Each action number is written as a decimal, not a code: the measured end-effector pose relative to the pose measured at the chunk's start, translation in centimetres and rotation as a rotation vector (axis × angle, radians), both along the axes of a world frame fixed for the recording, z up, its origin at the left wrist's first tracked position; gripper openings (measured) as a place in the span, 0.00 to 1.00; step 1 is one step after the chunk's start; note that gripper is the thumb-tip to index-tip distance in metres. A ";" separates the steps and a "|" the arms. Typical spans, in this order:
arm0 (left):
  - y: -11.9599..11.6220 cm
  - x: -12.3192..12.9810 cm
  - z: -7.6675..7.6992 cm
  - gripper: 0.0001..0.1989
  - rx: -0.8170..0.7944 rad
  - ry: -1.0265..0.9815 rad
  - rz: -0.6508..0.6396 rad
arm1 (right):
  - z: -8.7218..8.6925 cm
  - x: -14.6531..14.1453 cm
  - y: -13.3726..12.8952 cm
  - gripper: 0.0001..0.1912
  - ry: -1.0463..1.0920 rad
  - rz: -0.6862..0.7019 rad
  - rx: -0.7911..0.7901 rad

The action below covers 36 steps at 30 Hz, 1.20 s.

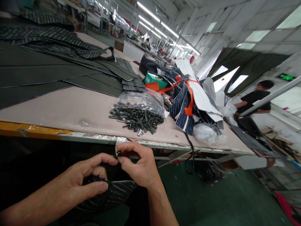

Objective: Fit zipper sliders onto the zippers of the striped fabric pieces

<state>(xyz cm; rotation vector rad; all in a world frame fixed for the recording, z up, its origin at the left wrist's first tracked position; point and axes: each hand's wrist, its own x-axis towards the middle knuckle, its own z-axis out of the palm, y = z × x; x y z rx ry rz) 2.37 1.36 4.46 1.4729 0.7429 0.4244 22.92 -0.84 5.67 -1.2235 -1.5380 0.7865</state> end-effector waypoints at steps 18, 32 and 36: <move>-0.5 0.3 -1.2 0.10 -0.064 -0.178 0.058 | -3.2 -3.0 -7.1 0.09 0.113 -0.118 0.179; -1.3 0.2 -1.5 0.14 -0.368 -0.194 0.295 | -2.0 -3.7 -6.1 0.10 0.164 -0.399 0.122; -1.2 0.2 -1.0 0.14 -0.523 -0.210 0.335 | -2.7 -3.4 -6.0 0.11 0.327 -0.253 -0.030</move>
